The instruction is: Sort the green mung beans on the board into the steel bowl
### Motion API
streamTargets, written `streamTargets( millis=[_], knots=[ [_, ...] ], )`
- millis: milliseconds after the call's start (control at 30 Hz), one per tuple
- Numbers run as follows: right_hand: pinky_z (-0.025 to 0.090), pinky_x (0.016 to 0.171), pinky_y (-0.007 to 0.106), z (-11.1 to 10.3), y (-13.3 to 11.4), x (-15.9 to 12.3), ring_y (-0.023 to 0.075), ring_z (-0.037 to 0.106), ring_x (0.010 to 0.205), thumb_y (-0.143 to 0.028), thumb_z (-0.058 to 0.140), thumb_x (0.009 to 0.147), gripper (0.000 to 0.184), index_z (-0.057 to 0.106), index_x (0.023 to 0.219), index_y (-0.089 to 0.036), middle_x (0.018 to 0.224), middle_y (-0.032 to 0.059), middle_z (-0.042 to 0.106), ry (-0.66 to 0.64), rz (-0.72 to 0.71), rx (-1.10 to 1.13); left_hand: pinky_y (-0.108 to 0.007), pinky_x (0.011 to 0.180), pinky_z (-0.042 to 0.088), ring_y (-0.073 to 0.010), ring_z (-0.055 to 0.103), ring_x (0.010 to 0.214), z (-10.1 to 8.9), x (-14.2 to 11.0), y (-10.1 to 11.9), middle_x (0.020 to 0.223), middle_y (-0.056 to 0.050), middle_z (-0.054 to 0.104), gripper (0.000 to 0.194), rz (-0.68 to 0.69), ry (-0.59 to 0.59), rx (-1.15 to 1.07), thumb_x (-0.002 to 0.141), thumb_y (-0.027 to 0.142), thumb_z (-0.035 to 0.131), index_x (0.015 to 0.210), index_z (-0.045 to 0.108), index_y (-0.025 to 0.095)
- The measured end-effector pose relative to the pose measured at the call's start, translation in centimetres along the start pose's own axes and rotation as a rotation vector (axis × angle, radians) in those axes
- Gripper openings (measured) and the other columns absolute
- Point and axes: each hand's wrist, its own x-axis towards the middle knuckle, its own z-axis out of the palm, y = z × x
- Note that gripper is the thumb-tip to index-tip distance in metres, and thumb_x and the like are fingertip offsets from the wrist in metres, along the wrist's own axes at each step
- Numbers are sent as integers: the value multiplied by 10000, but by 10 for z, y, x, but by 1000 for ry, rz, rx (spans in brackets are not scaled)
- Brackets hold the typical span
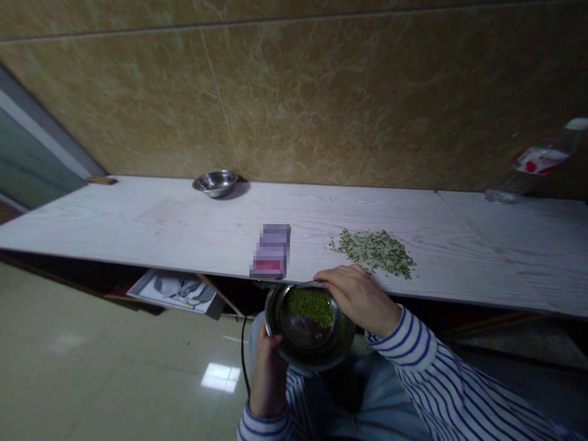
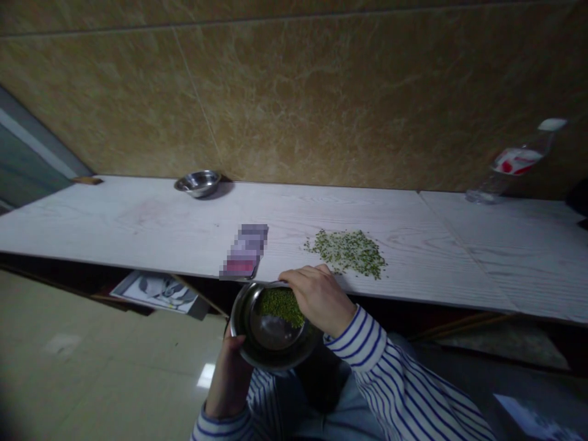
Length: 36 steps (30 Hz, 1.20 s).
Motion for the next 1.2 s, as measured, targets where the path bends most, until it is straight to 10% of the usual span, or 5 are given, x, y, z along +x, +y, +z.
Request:
streamTargets(
  millis=[733, 1200],
  knots=[
    [562, 823, 360, -49, 49, -108, 209, 691, 909, -282, 486, 916, 257, 661, 1091, -213, 1024, 65, 731, 419, 319, -142, -449, 1012, 393, -310, 520, 1206, 8, -23, -67, 1234, -77, 634, 485, -123, -93, -36, 753, 271, 613, 1237, 609, 243],
    [523, 815, 357, -34, 52, -60, 180, 675, 891, -193, 482, 918, 251, 659, 1095, -219, 998, 47, 736, 233, 181, -212, -472, 914, 470, -342, 578, 1118, 18, -12, -74, 1177, -103, 656, 574, -224, -111, 9, 691, 275, 639, 1262, 582, 255]
  ],
)
